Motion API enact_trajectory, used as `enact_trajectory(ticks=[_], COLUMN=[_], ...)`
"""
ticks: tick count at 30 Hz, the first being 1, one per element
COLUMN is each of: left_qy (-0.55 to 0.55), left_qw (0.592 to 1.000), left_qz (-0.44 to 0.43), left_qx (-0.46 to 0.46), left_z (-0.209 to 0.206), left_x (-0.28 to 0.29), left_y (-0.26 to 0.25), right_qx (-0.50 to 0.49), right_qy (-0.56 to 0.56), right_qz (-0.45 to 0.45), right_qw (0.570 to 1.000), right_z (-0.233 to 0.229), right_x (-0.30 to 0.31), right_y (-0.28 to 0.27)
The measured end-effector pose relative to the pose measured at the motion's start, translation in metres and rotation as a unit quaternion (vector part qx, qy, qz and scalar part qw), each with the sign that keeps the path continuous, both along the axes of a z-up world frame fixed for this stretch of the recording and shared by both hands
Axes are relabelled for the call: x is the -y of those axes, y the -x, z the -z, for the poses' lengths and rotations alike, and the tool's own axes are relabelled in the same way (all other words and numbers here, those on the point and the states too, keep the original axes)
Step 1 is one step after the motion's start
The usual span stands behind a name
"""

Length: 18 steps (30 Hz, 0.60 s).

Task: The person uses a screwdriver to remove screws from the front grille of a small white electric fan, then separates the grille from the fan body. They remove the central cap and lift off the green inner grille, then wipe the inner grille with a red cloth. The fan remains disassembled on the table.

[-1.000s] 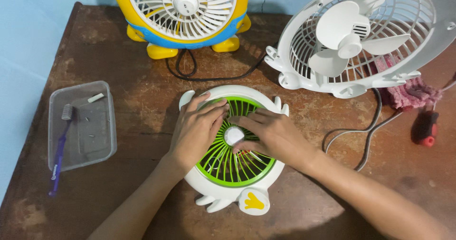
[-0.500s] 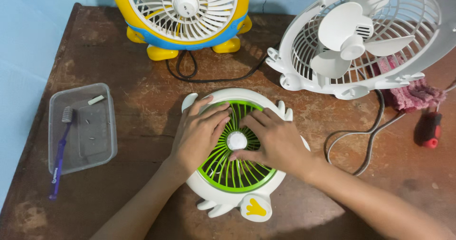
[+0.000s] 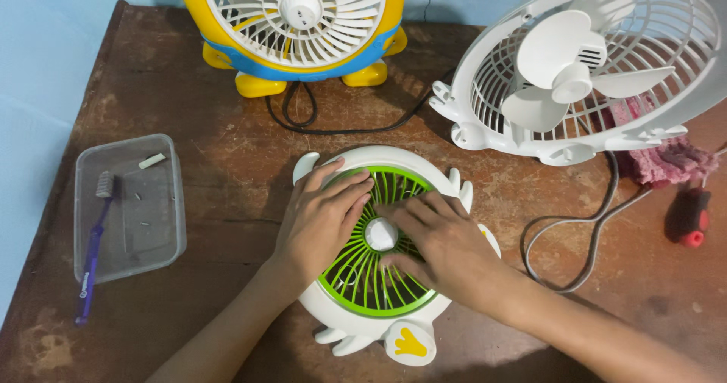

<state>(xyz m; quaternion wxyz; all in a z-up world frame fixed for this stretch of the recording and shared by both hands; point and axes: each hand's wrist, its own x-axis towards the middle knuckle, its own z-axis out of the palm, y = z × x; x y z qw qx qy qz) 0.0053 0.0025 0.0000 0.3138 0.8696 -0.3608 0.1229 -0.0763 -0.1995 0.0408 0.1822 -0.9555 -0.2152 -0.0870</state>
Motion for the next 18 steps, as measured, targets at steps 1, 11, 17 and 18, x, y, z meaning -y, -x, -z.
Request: enact_trajectory(ticks=[1, 11, 17, 18], left_qy=[-0.003, 0.001, -0.016, -0.02], left_qw=[1.0, 1.0, 1.0, 1.0], left_qz=[0.0, 0.0, 0.008, 0.011], left_qx=[0.003, -0.014, -0.017, -0.015], left_z=[-0.001, 0.001, 0.002, 0.002], left_x=[0.0, -0.002, -0.004, -0.004], left_y=[-0.001, 0.002, 0.0, -0.001], right_qx=[-0.009, -0.029, -0.146, -0.15], right_qy=[-0.044, -0.004, -0.112, -0.123], right_qz=[0.004, -0.078, -0.047, -0.073], right_qw=[0.999, 0.997, 0.982, 0.978], right_z=[0.001, 0.01, 0.002, -0.001], right_x=[-0.001, 0.009, 0.004, 0.004], right_y=[-0.001, -0.012, -0.014, -0.013])
